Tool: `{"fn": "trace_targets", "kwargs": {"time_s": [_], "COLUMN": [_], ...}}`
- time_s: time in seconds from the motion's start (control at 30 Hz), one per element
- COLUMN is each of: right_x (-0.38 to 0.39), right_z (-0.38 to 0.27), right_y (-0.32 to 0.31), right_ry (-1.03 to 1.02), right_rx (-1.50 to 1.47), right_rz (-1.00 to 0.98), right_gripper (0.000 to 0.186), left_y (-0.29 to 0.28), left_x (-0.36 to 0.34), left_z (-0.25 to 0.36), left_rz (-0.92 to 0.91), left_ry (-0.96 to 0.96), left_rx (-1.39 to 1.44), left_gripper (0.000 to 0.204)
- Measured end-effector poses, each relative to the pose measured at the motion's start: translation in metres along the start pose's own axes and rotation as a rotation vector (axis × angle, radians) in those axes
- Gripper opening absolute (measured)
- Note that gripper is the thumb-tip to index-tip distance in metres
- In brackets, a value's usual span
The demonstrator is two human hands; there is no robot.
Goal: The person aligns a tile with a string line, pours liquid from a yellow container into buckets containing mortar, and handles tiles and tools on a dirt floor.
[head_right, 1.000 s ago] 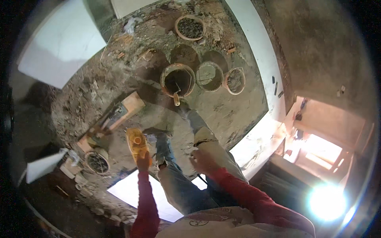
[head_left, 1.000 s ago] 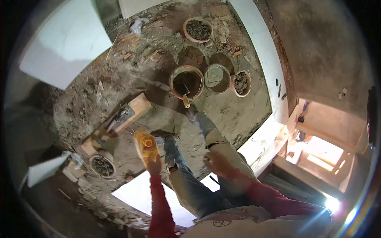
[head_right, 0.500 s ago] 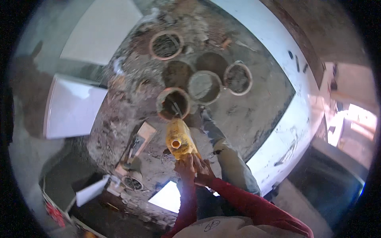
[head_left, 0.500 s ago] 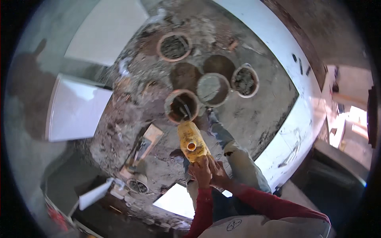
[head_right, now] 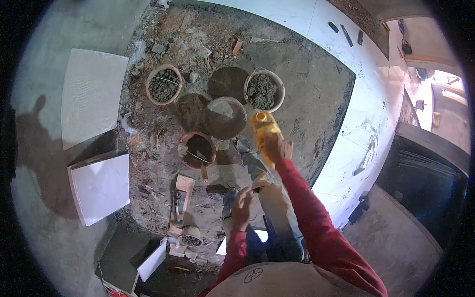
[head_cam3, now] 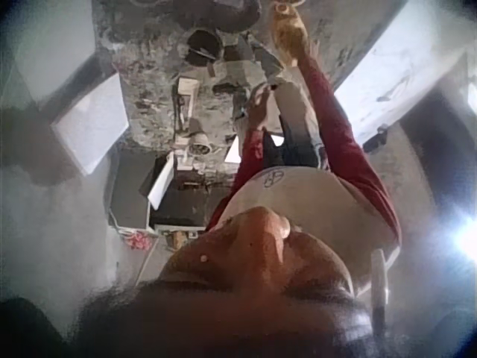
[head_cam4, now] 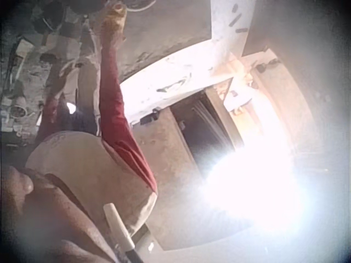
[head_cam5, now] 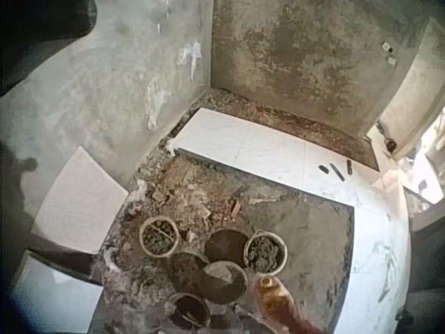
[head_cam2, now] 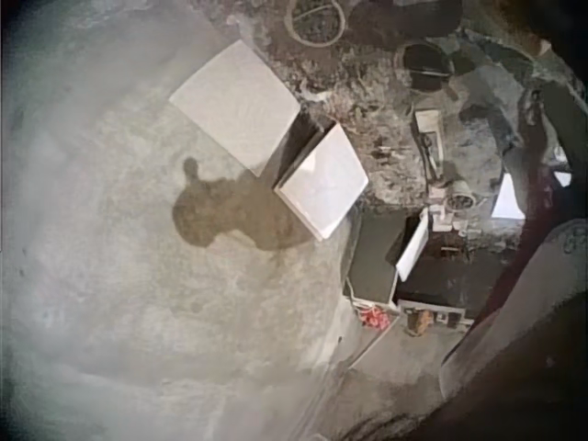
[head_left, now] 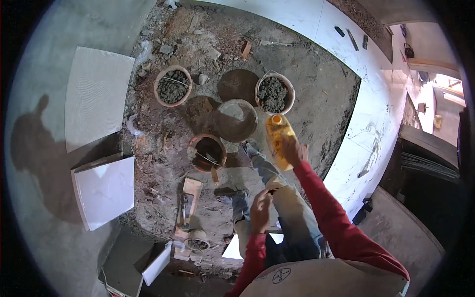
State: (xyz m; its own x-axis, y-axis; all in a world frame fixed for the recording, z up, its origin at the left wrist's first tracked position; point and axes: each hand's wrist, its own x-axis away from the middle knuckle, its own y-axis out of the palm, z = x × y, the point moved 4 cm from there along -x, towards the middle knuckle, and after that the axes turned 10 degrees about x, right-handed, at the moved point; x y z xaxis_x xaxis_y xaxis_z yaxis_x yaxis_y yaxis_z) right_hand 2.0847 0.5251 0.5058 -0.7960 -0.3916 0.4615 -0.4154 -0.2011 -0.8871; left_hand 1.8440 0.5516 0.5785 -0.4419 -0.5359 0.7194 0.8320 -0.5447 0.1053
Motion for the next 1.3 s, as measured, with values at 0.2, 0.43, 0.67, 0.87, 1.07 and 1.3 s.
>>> {"fn": "trace_targets", "kwargs": {"time_s": [0.2,0.43,0.67,0.87,1.07,1.3], "right_x": [-0.098,-0.132,-0.147,-0.139,-0.150,-0.144], "right_z": [0.043,0.099,0.088,0.072,0.075,0.028], "right_y": [0.023,0.058,0.049,0.063,0.100,0.084], "right_ry": [0.162,0.305,0.279,0.266,0.202,0.162], "right_rx": [0.127,0.048,0.005,-0.031,-0.022,0.096], "right_rz": [-0.423,-0.342,-0.618,-0.568,-0.571,-0.535], "right_gripper": [0.057,0.056,0.072,0.074,0.067,0.076], "left_y": [-0.159,-0.239,-0.200,-0.173,-0.169,-0.154], "left_x": [0.050,0.160,0.149,0.128,0.140,0.157], "left_z": [-0.146,-0.176,-0.172,-0.142,-0.153,-0.170], "left_rz": [0.240,0.610,0.396,0.471,0.529,0.655], "left_ry": [-0.255,-0.679,-0.296,-0.432,-0.384,-0.454], "left_rx": [-0.111,0.179,-0.243,-0.121,0.102,0.240], "left_gripper": [0.031,0.036,0.029,0.026,0.028,0.030]}}
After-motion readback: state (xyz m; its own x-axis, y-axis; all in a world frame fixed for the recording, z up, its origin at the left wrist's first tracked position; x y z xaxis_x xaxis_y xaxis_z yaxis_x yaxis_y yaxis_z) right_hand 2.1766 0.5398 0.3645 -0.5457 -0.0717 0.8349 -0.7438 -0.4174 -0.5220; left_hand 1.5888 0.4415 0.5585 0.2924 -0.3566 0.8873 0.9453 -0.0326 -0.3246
